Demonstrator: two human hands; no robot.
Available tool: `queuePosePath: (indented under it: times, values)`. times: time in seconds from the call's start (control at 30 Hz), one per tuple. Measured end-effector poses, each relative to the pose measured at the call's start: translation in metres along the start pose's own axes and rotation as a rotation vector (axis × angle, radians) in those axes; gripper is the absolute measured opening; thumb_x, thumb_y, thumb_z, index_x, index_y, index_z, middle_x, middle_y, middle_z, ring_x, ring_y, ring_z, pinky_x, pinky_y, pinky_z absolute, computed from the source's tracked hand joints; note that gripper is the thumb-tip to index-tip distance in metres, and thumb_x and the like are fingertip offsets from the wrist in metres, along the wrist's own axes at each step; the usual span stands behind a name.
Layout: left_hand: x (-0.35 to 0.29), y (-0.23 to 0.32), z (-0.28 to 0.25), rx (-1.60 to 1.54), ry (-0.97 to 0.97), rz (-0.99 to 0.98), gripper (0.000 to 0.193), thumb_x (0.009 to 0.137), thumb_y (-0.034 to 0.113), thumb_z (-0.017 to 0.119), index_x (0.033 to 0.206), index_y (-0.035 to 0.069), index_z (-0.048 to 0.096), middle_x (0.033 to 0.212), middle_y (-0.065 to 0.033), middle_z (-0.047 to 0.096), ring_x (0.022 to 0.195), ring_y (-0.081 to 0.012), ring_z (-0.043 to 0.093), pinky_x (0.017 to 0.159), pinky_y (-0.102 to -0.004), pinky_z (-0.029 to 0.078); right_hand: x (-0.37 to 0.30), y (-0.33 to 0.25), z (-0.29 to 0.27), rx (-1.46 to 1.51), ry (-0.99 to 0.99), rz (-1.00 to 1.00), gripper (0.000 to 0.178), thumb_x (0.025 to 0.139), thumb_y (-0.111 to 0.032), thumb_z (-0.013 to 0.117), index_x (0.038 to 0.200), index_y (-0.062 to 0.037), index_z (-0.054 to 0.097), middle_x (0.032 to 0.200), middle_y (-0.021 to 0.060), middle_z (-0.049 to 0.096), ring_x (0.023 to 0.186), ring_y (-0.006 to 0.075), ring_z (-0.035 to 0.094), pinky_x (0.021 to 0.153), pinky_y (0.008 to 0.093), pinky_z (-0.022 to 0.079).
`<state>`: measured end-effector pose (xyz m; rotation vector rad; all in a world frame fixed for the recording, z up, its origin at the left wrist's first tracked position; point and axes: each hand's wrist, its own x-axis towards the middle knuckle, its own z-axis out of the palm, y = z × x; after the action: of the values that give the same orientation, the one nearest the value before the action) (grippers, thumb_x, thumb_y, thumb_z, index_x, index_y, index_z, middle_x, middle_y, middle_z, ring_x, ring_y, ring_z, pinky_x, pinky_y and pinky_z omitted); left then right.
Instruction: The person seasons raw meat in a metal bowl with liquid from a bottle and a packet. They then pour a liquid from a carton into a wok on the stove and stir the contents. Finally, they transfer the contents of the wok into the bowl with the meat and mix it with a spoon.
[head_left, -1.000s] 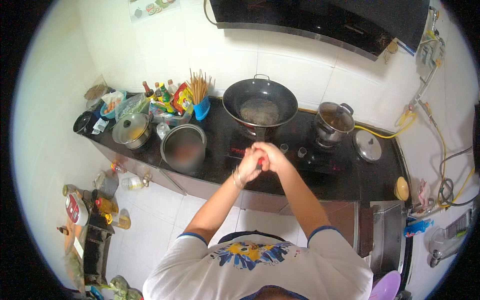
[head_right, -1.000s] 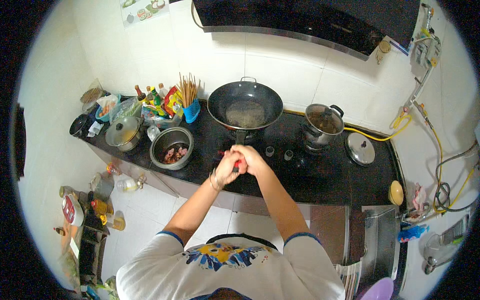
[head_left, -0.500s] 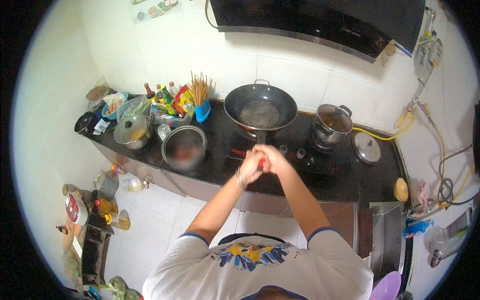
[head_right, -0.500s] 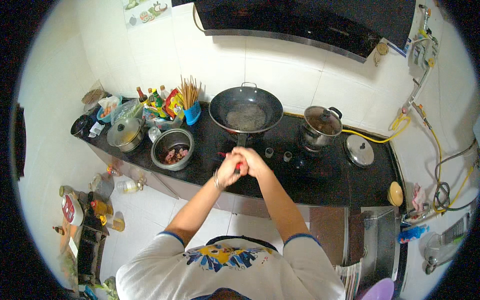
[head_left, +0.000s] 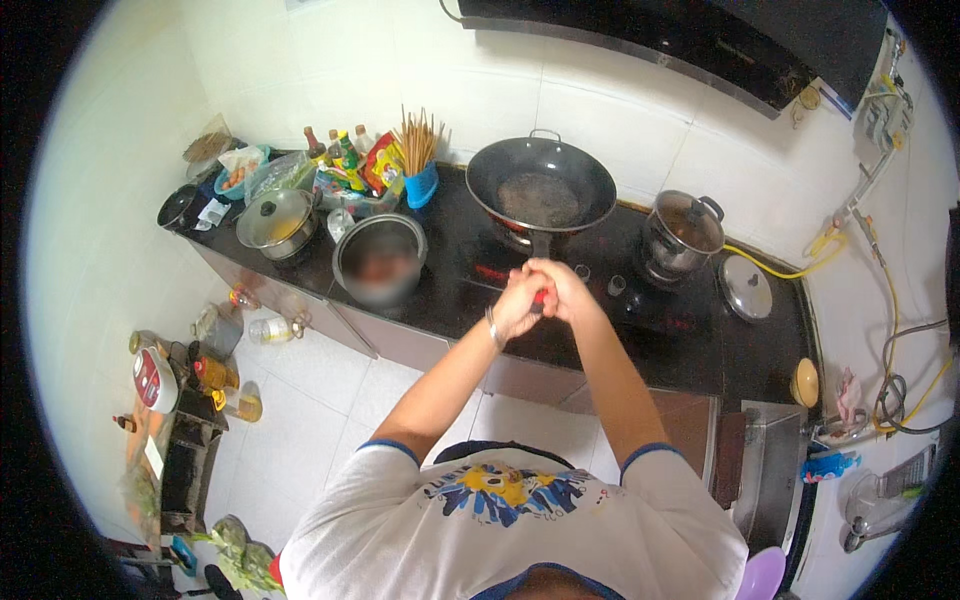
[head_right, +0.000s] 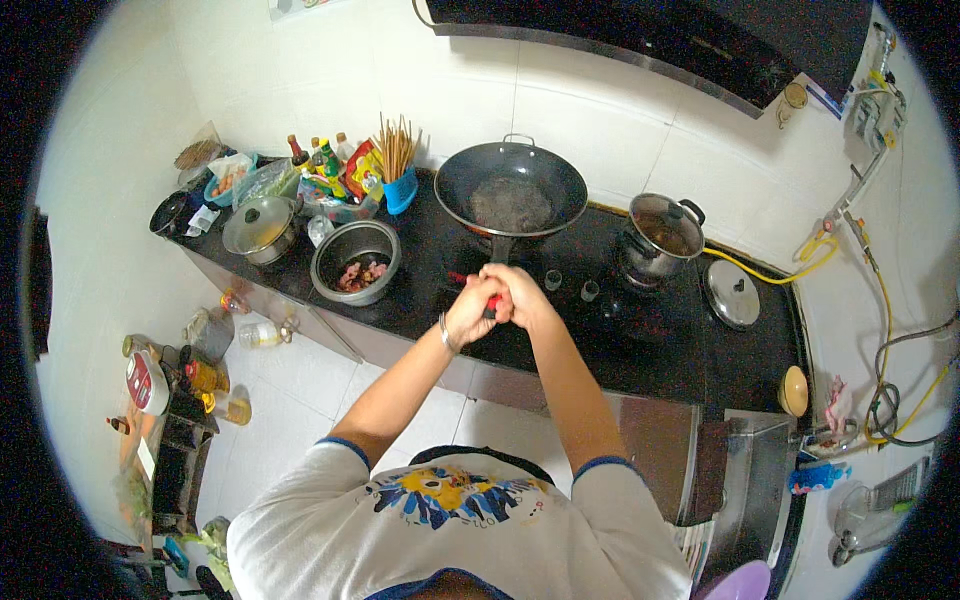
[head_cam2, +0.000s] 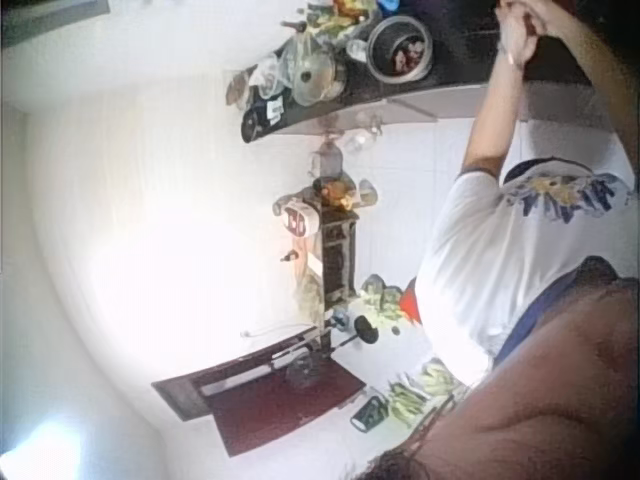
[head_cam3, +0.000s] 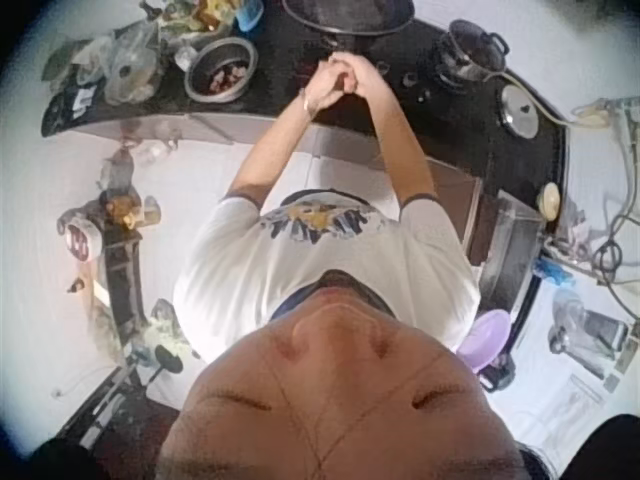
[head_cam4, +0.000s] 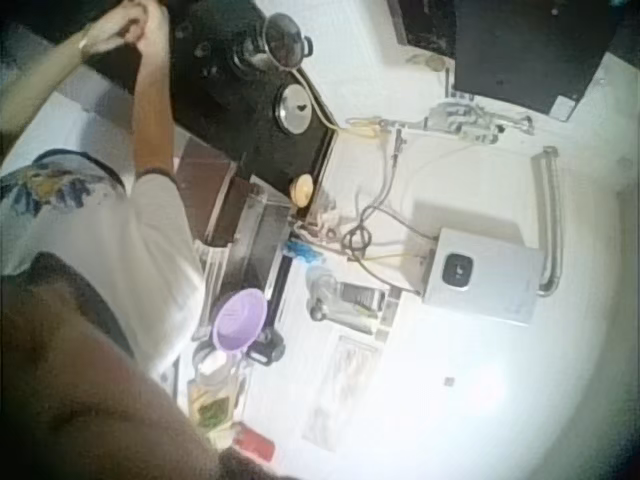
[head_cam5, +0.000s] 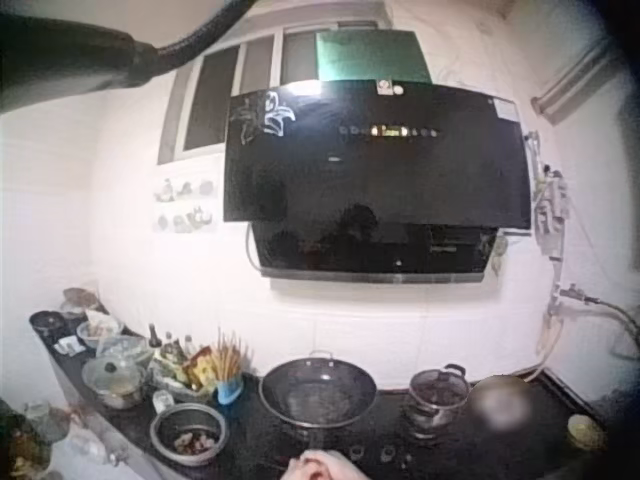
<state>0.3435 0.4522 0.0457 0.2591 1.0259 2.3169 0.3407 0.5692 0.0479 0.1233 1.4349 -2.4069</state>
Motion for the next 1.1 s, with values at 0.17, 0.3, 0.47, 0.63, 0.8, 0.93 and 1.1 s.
queuePosePath:
  times: [0.17,0.3,0.47,0.63,0.8,0.93,1.1]
  values:
    - [0.018,0.002,-0.012,-0.045,0.091,0.029,0.010,0.082,0.005,0.047,0.074,0.004,0.052,0.059,-0.0056,0.055,0.047,-0.0142,0.055,0.040,-0.0256,0.045,0.020,0.002,0.004,0.104,0.005,-0.039,0.022,0.085,-0.025,0.055,0.081,-0.0029,0.058,0.087,0.0141,0.063,0.067,0.0185,0.060,0.052,0.0298,0.048]
    - [0.016,-0.015,-0.017,-0.010,0.041,0.057,0.008,0.082,0.006,0.047,0.074,0.006,0.049,0.060,-0.0054,0.055,0.048,-0.0138,0.055,0.039,-0.0247,0.044,0.019,0.005,-0.007,0.002,0.000,-0.041,0.027,0.084,-0.027,0.055,0.085,-0.0009,0.059,0.085,0.0127,0.064,0.067,0.0178,0.061,0.051,0.0286,0.048]
    - [0.010,-0.004,-0.010,-0.052,0.044,-0.010,0.003,0.082,0.003,0.047,0.079,0.004,0.048,0.059,-0.0055,0.052,0.045,-0.0137,0.052,0.038,-0.0251,0.042,0.021,0.017,-0.009,0.071,0.037,-0.042,0.025,0.084,-0.028,0.056,0.083,-0.0033,0.059,0.073,0.0085,0.061,0.047,0.0143,0.051,0.038,0.0263,0.042]
    - [0.016,-0.005,-0.020,0.006,0.040,-0.022,0.006,0.082,0.004,0.048,0.076,0.003,0.046,0.060,-0.0074,0.052,0.044,-0.0143,0.050,0.037,-0.0259,0.041,0.012,0.004,-0.005,-0.049,-0.008,0.010,0.022,0.084,-0.027,0.057,0.084,-0.0051,0.059,0.071,0.0072,0.059,0.045,0.0127,0.049,0.031,0.0243,0.034]
    - [0.020,-0.009,-0.039,0.006,-0.032,-0.068,0.008,0.082,0.005,0.049,0.086,0.004,0.043,0.065,-0.0086,0.051,0.049,-0.0158,0.051,0.040,-0.0274,0.042,0.016,0.010,0.000,-0.038,0.057,0.012,0.022,0.084,-0.027,0.057,0.085,-0.0051,0.059,0.072,0.0060,0.059,0.044,0.0119,0.048,0.031,0.0239,0.032]
    - [0.019,-0.005,-0.045,0.034,-0.004,-0.066,0.005,0.081,0.005,0.049,0.080,0.003,0.045,0.063,-0.0080,0.051,0.048,-0.0140,0.050,0.039,-0.0263,0.041,0.022,0.011,0.006,-0.049,0.044,0.039,0.022,0.085,-0.027,0.055,0.087,-0.0054,0.059,0.071,0.0050,0.058,0.041,0.0105,0.045,0.030,0.0238,0.031]
    - [0.018,0.003,-0.053,0.032,-0.003,-0.087,0.007,0.082,0.005,0.049,0.077,0.003,0.045,0.062,-0.0071,0.051,0.047,-0.0137,0.050,0.038,-0.0258,0.041,0.059,0.046,-0.016,0.039,0.012,0.007,0.026,0.087,-0.027,0.052,0.092,-0.0031,0.058,0.083,0.0102,0.063,0.037,0.0095,0.043,0.030,0.0230,0.032]
